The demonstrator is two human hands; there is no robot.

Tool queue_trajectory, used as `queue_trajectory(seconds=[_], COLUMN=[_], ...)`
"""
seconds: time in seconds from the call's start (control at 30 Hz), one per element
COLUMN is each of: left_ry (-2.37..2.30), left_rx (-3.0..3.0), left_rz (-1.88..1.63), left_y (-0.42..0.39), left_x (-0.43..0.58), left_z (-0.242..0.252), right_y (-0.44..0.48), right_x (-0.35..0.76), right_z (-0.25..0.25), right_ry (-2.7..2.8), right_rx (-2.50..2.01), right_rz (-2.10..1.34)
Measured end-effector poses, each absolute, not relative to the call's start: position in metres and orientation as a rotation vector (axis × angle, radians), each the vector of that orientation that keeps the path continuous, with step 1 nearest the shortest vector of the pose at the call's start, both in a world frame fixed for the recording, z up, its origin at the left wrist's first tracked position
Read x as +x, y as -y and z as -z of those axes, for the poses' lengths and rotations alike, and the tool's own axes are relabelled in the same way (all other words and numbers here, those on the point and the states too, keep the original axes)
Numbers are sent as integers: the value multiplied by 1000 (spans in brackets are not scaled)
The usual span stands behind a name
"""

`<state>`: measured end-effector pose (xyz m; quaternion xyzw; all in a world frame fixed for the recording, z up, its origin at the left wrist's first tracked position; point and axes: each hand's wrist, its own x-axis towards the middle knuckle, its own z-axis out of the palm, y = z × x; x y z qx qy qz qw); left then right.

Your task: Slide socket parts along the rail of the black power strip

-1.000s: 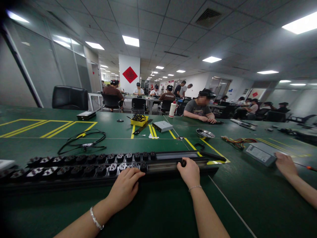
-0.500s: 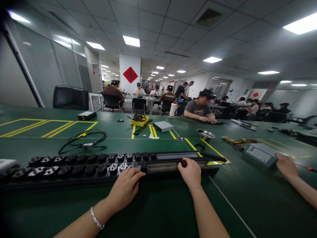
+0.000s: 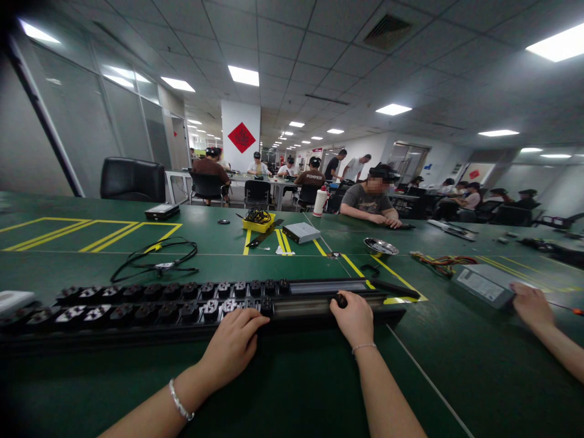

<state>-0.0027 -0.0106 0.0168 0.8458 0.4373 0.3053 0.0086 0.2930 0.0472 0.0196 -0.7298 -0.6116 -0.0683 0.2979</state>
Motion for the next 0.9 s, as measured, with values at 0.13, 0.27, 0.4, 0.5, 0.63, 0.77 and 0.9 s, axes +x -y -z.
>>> queue_trajectory(seconds=[0.13, 0.27, 0.4, 0.5, 0.63, 0.77, 0.9], left_ry=[-1371, -1376, -1386, -1372, -1387, -1390, -1376], left_rx=[2653, 2655, 2655, 2656, 2669, 2662, 2642], left_rz=[-970, -949, -947, -959, -952, -931, -928], left_y=[10, 11, 12, 11, 11, 10, 11], left_x=[-2, -3, -4, -3, -3, -3, -3], left_z=[-16, -17, -18, -17, -16, -16, -15], right_y=[-48, -47, -46, -46, -45, -45, -45], right_x=[294, 293, 292, 292, 292, 292, 293], right_z=[-18, -19, -21, -22, -23, -24, -23], right_ry=[1619, 1625, 1625, 1623, 1621, 1611, 1608], right_rx=[-1914, -1908, -1931, -1935, -1954, -1974, -1968], right_rz=[195, 175, 154, 154, 147, 117, 111])
